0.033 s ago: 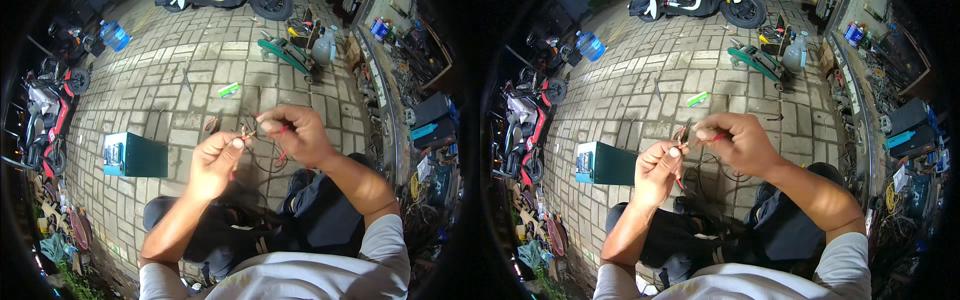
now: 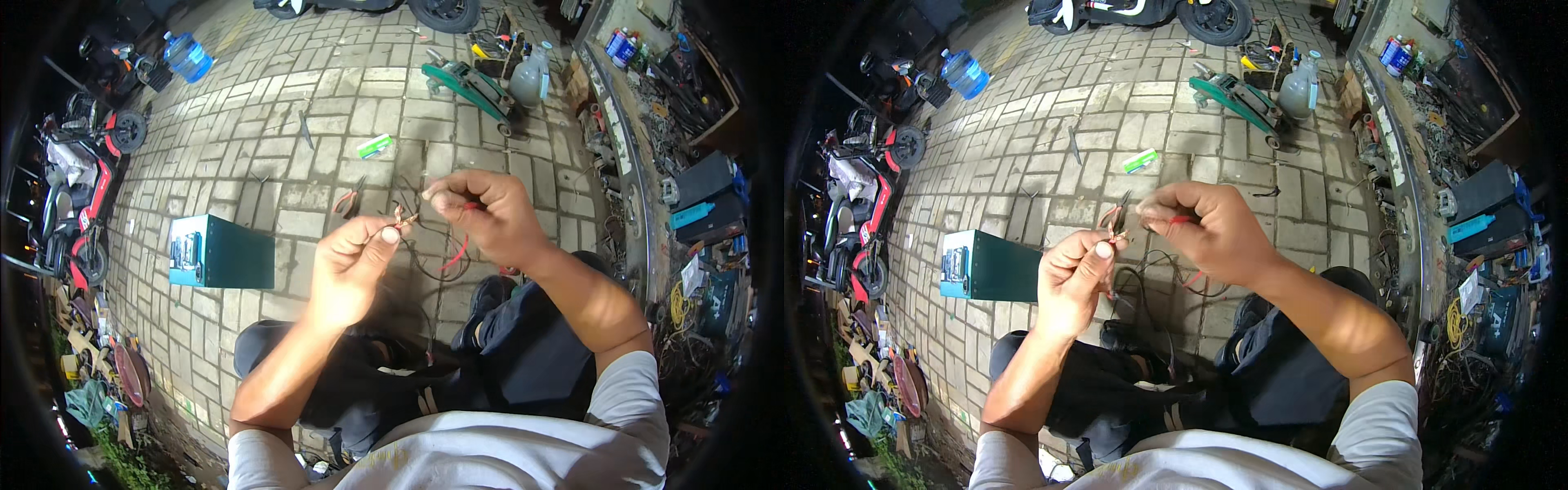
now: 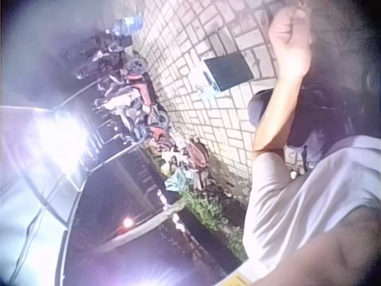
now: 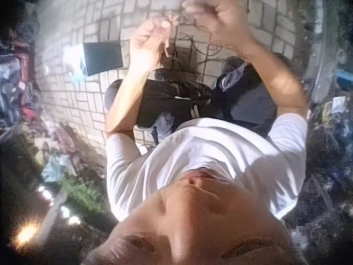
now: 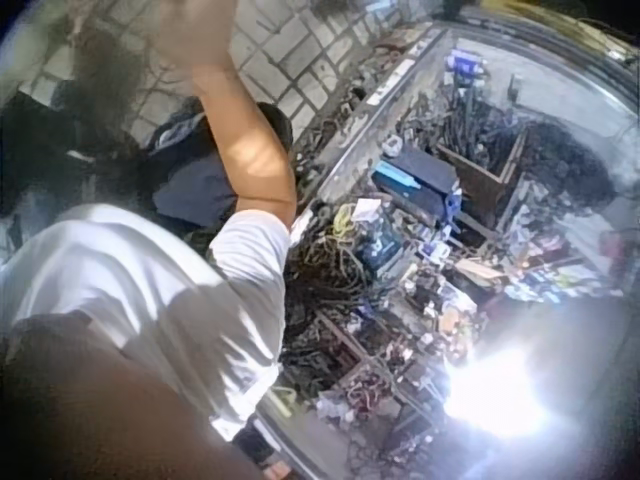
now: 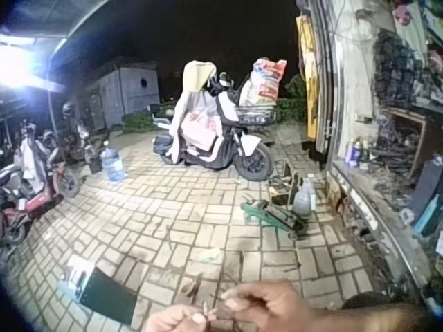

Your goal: The person sits on the floor in a workshop and repairs electrical wires. They strip the insulation from the wire ends using pliers, twist the exposed copper strands together, and wrap the connections with red and black electrical tape.

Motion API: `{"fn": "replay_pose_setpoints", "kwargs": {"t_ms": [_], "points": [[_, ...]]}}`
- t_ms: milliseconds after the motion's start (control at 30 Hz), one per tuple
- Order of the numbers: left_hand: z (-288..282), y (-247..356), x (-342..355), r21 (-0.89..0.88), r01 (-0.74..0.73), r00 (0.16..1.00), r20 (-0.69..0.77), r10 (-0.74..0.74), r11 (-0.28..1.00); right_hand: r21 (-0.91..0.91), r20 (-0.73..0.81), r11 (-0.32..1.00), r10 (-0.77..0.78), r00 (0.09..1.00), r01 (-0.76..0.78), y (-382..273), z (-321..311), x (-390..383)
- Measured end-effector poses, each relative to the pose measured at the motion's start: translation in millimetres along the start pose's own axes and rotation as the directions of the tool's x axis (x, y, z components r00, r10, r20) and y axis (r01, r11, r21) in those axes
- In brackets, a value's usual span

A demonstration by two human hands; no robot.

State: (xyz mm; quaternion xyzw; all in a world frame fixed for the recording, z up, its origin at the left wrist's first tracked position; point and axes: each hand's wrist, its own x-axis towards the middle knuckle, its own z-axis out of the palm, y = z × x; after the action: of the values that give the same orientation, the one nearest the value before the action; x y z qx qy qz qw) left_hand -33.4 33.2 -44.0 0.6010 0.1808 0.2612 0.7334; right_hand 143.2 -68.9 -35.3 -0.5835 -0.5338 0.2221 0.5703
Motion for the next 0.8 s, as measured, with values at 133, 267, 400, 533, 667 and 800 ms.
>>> {"fn": "replay_pose_setpoints", "kwargs": {"t_ms": [133,267,400,533,667,800], "points": [[8,5,-10,0.140,-0.033,0.999,-0.022,0.036,0.990,0.159,0.134,0.894,0.401,0.906,-0.419,-16,4,-6],[8,1,-17,0.403,-0.135,0.991,0.033,0.133,0.905,0.215,0.233,0.797,0.520,0.822,-0.565,-22,4,-17],[13,4,-18,0.496,-0.311,0.949,0.117,0.293,0.811,0.367,0.365,0.654,0.553,0.749,-0.661,-22,-3,-22],[15,11,-22,0.188,0.040,0.998,0.045,-0.049,0.981,0.257,0.334,0.794,0.461,0.822,-0.550,-28,-3,-25],[4,16,-17,-0.096,0.255,0.955,0.179,-0.235,0.962,-0.552,0.242,0.641,-0.489,0.838,0.533,-25,-1,-24],[-6,15,-26,-0.085,0.206,0.971,0.138,-0.193,0.975,-0.409,-0.193,0.900,-0.246,0.950,0.150,-30,-30,-13]]}}
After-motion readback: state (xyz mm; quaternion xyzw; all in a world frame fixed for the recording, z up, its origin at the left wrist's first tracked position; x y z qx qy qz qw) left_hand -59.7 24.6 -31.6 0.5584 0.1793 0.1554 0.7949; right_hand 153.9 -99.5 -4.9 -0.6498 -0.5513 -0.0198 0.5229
